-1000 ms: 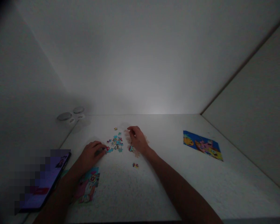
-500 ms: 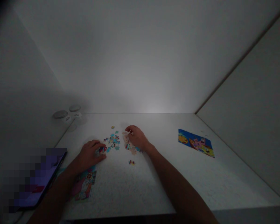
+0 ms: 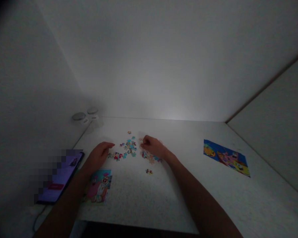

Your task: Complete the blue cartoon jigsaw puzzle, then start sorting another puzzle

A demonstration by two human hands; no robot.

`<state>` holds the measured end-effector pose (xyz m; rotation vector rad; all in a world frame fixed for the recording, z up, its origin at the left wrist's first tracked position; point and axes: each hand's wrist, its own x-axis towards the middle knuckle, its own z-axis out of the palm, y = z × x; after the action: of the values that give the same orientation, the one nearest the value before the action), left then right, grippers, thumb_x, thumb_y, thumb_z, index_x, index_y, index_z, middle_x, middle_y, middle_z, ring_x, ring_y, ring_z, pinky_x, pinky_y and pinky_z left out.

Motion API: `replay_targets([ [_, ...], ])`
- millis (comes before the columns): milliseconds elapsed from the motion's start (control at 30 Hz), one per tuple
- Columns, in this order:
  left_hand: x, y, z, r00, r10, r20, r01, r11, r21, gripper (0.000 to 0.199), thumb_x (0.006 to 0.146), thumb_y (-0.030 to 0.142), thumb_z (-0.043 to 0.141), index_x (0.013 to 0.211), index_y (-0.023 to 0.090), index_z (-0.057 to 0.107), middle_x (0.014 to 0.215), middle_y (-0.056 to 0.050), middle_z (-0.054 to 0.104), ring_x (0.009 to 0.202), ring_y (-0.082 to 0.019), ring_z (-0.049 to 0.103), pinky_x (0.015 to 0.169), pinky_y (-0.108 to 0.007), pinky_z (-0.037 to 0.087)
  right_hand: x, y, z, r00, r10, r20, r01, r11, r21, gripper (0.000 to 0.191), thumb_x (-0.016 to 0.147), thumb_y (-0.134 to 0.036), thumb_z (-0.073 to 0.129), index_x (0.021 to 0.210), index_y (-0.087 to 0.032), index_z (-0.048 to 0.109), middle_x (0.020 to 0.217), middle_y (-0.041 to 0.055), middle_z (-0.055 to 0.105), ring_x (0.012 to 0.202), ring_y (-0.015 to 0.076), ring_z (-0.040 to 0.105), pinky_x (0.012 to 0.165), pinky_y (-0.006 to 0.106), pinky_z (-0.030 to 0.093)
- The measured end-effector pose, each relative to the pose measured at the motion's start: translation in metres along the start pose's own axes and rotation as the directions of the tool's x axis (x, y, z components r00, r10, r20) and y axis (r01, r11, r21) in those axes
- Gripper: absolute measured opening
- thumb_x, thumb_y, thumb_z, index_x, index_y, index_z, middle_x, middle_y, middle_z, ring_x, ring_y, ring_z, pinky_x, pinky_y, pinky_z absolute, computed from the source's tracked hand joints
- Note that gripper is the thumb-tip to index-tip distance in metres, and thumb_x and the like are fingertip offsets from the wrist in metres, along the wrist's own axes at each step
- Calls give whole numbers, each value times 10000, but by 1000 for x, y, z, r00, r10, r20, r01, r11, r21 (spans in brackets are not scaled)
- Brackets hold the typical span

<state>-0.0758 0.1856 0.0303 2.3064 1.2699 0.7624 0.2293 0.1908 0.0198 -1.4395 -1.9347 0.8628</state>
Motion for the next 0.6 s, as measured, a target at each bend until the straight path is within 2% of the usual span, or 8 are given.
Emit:
replay_targets([
  [67, -1, 1, 0, 999, 13, 38, -14, 1000, 19, 240, 854, 250, 536, 1055, 231, 664, 1043, -58, 627, 1007, -219, 564, 931, -408, 423, 2, 6, -1, 999, 16, -46, -13, 998, 65, 143, 832, -333, 505, 778, -213, 449, 649, -42, 498, 559, 113, 474, 507, 218, 381],
  [167, -1, 5, 0, 995, 26, 94, -30, 999, 40, 261, 761, 344, 686, 1009, 261, 688, 1069, -46, 614, 1029, -242, 546, 941, -432, 394, 5, 12, -5, 990, 28, -139, -10, 991, 133, 147, 830, -340, 480, 771, -224, 411, 699, -18, 547, 623, 134, 540, 550, 240, 424],
  [367, 3, 13, 0, 991, -8, 131, 8, 1000, 2, 129, 807, 307, 624, 878, 210, 670, 941, -44, 641, 920, -211, 571, 858, -369, 440, 4, 14, -10, 966, 45, -255, -1, 985, 170, 94, 823, -287, 506, 849, -225, 441, 855, 41, 651, 846, 192, 630, 711, 310, 478],
  [500, 2, 16, 2, 992, -56, 110, 63, 996, -63, 137, 847, 284, 553, 900, 193, 640, 858, -38, 651, 803, -187, 595, 758, -324, 484, 2, 12, -12, 952, -24, -304, 9, 999, -51, 185, 844, -216, 471, 1017, -218, 536, 920, 58, 685, 821, 193, 632, 748, 334, 476],
  [600, 2, 16, 5, 995, -72, 74, 80, 990, -118, 243, 874, 230, 486, 1083, 210, 608, 985, -40, 660, 886, -177, 615, 794, -314, 495, 3, 10, -15, 951, -81, -299, 29, 984, -174, 219, 813, -152, 458, 949, -200, 622, 932, 74, 680, 859, 207, 610, 826, 358, 452],
])
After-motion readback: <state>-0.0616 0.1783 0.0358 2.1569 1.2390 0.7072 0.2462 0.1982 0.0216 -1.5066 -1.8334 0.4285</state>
